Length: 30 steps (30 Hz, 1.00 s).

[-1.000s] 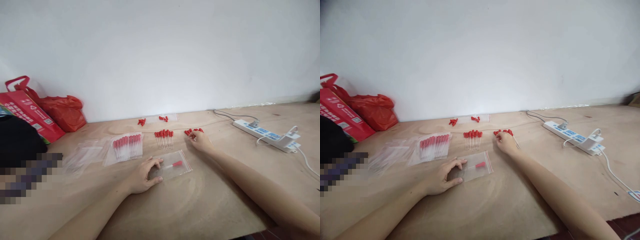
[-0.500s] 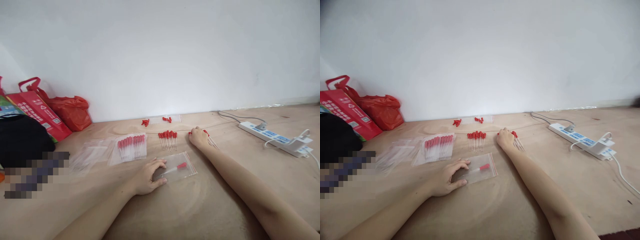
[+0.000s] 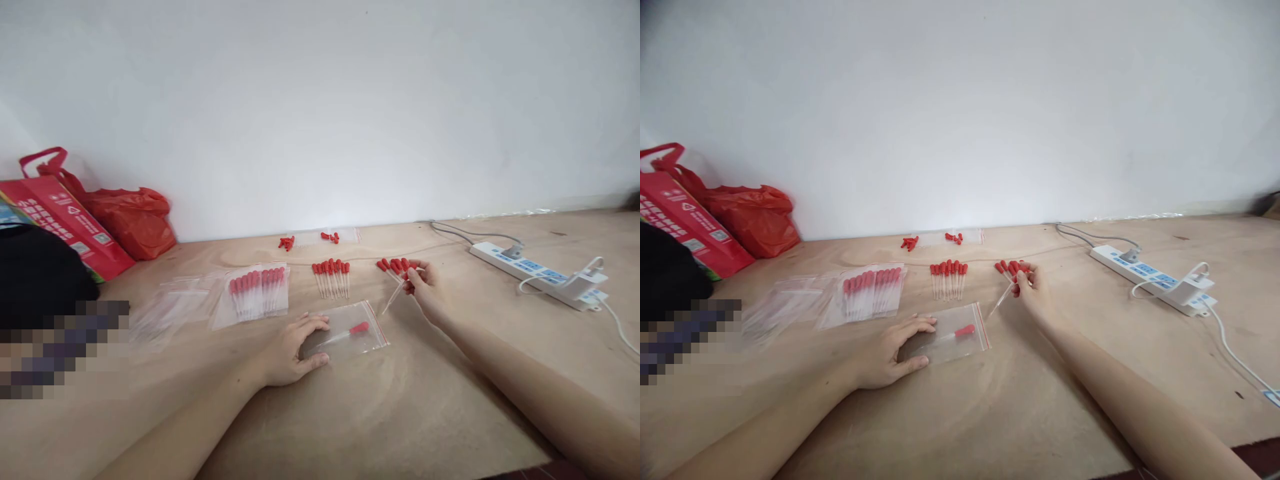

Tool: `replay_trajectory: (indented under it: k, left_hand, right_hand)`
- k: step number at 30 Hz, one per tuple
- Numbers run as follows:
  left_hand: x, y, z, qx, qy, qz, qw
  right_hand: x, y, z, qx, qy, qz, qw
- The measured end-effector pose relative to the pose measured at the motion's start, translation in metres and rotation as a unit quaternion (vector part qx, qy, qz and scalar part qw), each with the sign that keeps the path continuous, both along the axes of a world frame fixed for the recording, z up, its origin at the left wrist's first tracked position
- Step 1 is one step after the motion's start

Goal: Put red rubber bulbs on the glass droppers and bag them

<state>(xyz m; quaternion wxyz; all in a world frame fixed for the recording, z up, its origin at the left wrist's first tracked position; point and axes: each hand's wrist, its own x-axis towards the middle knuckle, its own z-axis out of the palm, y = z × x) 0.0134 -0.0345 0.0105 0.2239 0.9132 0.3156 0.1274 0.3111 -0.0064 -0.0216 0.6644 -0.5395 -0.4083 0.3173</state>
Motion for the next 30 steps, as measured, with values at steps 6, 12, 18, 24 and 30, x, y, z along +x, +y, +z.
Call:
replay_trajectory:
  k: [6, 12, 18, 24, 30]
  left_hand:
    - [0.001, -0.003, 0.004, -0.012, 0.017, 0.018, 1.0]
    - [-0.001, -0.003, 0.002, -0.025, 0.039, 0.044, 0.998]
    - [-0.001, -0.003, 0.001, -0.024, 0.042, 0.044, 0.998]
    - [-0.002, -0.003, 0.0, -0.025, 0.031, 0.047, 0.998]
    - [-0.002, -0.002, -0.001, -0.006, 0.017, 0.029, 0.999]
  right_hand:
    - [-0.02, -0.015, -0.007, -0.048, 0.128, 0.019, 0.99]
    - [-0.041, -0.028, 0.0, -0.1, 0.145, 0.109, 0.978]
    - [-0.041, -0.034, -0.005, -0.091, -0.096, 0.226, 0.965]
    - [-0.04, -0.032, -0.01, -0.1, -0.218, 0.239, 0.941]
    - [-0.04, -0.036, 0.0, -0.047, -0.28, 0.328, 0.901]
